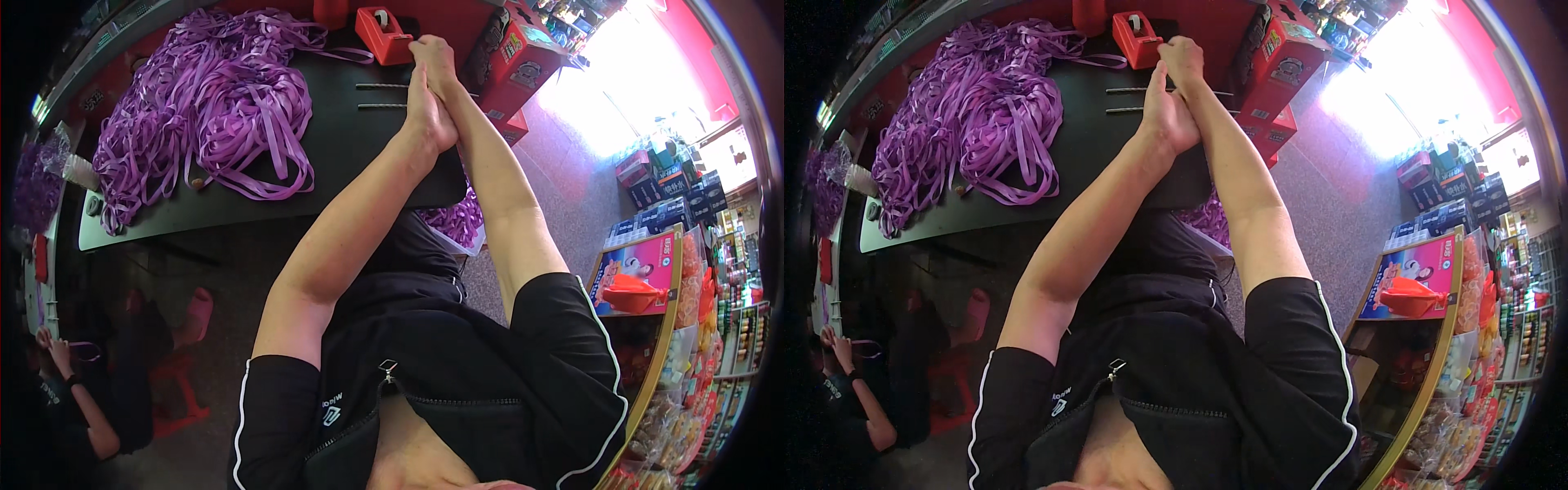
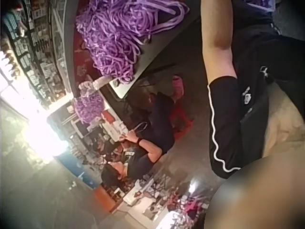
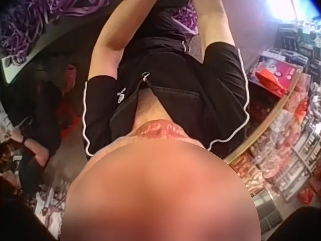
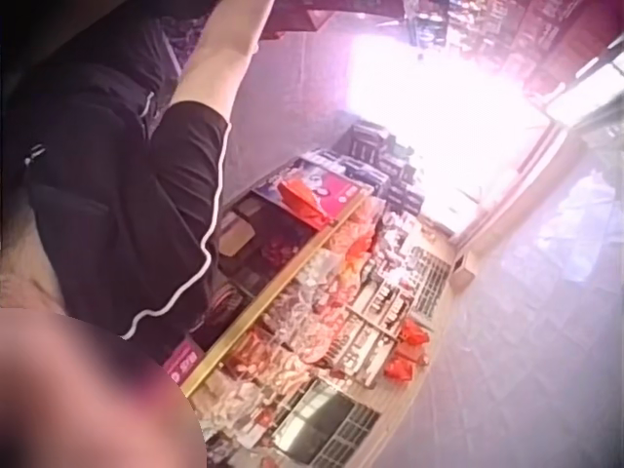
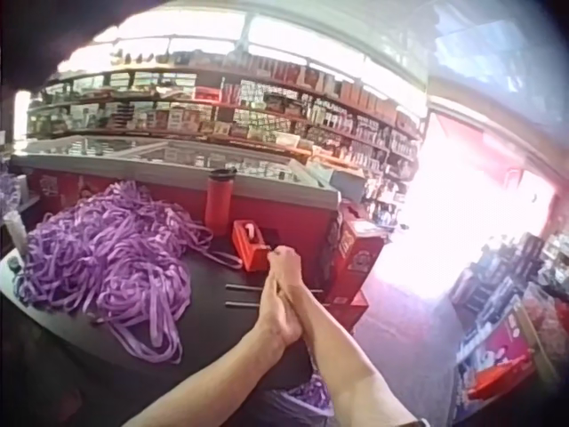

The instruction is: The person is preparing and assembling purple lanyards or ribbons using a tape dispenser and alignment rods.

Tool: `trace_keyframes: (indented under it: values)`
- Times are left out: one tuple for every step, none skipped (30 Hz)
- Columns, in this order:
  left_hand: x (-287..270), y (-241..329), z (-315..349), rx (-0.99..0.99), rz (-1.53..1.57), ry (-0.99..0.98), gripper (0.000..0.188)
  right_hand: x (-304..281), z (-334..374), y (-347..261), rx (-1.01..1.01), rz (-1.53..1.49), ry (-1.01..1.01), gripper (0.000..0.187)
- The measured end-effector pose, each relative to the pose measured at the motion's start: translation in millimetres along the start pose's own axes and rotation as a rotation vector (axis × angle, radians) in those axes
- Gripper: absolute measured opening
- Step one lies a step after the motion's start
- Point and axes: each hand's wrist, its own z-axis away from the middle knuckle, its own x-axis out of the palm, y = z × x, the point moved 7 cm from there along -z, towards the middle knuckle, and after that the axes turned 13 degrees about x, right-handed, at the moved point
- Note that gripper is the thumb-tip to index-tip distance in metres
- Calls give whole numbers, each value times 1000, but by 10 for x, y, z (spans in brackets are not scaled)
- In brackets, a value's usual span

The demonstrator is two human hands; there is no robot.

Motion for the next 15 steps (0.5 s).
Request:
trace_keyframes:
  values:
    - [49,-111,18,-24,-4,-12,70,-67,-134,238,-2,32,30,24]
    - [88,-171,24,-77,23,-15,71,-58,-187,322,-23,20,-6,23]
    - [135,-230,20,-133,49,-19,71,-93,-292,386,-27,17,9,23]
    - [142,-217,50,-132,49,-17,71,-108,-224,460,67,-79,-28,22]
    - [163,-220,68,-136,54,-17,72,-143,-159,499,163,-174,-61,22]
    - [189,-243,87,-145,58,-19,72,-65,-249,671,158,-328,-181,25]
    - [119,-170,120,-126,12,41,70,-44,-122,557,197,-386,-277,25]
    - [46,-92,140,-100,-28,103,67,-77,93,353,233,-439,-381,25]
    - [47,-77,139,-79,-25,127,56,-191,243,318,369,-510,-457,24]
    - [84,-90,140,-82,-22,127,56,-374,318,297,375,-528,-444,24]
    - [123,-108,150,-79,-73,83,51,-540,386,337,391,-547,-428,24]
    - [157,-115,162,-74,-124,39,47,-677,436,315,370,-561,-460,25]
    - [217,-131,166,-87,-94,-38,42,-830,557,202,331,-583,-482,25]
    - [180,-145,139,-93,-96,-37,42,-931,634,117,286,-606,-508,26]
    - [139,-150,122,-84,-130,-44,39,-994,621,163,233,-589,-495,25]
